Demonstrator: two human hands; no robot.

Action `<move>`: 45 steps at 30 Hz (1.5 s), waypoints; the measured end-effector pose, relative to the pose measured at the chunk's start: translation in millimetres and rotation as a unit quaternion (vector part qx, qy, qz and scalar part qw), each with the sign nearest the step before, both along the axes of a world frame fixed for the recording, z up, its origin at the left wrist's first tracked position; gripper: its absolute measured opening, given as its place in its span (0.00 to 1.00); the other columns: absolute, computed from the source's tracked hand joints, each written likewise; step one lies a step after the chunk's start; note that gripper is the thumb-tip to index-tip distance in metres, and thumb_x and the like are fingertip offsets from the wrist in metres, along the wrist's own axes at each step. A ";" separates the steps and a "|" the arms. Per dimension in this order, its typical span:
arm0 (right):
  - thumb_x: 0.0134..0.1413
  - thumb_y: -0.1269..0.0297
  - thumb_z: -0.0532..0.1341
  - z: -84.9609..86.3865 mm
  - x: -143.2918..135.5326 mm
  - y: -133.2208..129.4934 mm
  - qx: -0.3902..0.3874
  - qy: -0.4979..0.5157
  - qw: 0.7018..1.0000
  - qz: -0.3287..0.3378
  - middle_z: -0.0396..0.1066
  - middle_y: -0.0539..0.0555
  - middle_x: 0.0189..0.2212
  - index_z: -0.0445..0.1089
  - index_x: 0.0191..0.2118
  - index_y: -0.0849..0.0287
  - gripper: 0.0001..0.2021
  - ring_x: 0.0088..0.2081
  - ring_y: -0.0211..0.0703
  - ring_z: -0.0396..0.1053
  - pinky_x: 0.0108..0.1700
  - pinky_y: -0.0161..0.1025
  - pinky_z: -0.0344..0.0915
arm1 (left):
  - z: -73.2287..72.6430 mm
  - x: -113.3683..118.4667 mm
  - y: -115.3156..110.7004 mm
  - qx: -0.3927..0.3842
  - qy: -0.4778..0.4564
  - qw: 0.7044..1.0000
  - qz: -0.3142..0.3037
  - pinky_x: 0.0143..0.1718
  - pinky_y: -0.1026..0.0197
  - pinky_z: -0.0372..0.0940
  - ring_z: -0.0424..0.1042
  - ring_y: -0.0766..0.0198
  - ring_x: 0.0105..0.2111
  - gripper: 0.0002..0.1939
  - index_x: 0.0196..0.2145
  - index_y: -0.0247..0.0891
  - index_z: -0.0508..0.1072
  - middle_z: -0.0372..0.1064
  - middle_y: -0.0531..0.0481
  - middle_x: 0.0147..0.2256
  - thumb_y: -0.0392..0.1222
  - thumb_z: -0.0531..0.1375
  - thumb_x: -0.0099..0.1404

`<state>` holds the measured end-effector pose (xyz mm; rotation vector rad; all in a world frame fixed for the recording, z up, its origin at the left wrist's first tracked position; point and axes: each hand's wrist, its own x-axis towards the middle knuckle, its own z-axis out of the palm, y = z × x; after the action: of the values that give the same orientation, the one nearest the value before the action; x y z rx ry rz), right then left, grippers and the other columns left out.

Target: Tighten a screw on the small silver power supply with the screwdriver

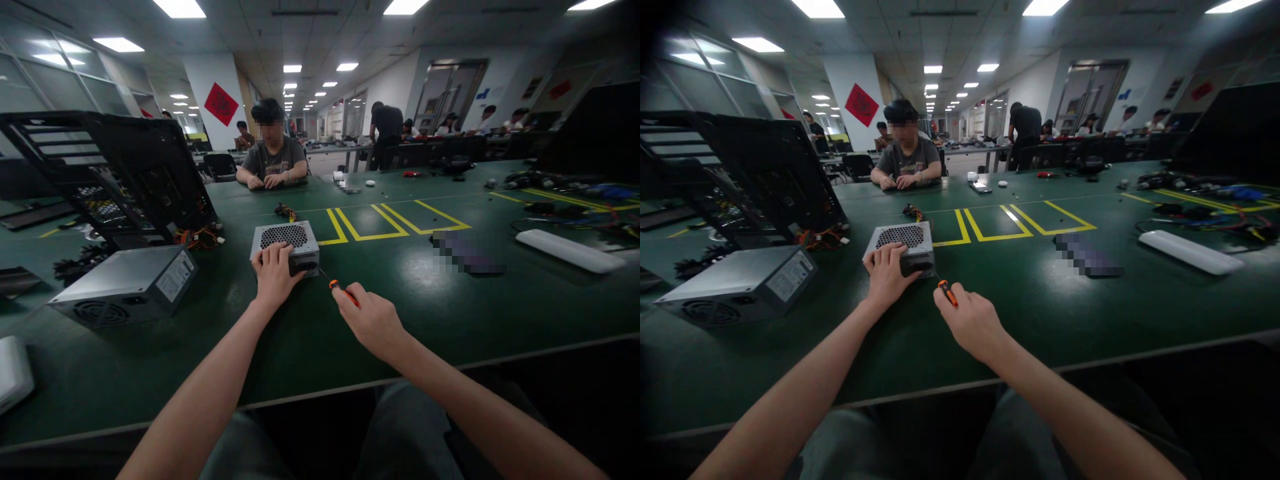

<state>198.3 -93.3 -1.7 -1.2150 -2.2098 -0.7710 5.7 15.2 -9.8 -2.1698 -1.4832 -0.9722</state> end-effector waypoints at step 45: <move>0.59 0.55 0.45 -17.3 -36.1 -19.2 -0.145 0.297 0.939 -0.099 0.67 0.56 0.35 0.61 0.42 0.58 0.15 0.29 0.42 0.70 0.25 0.36 0.65 | 4.4 -5.9 -1.7 -0.003 -0.009 1.000 -0.027 0.55 0.48 0.44 0.52 0.54 0.56 0.28 0.48 0.41 0.59 0.58 0.45 0.53 0.46 0.64 0.51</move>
<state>162.2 -112.4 -19.0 -1.5794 -1.7462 -0.1019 -0.2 13.5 -5.5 -2.2208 -1.4449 -1.0091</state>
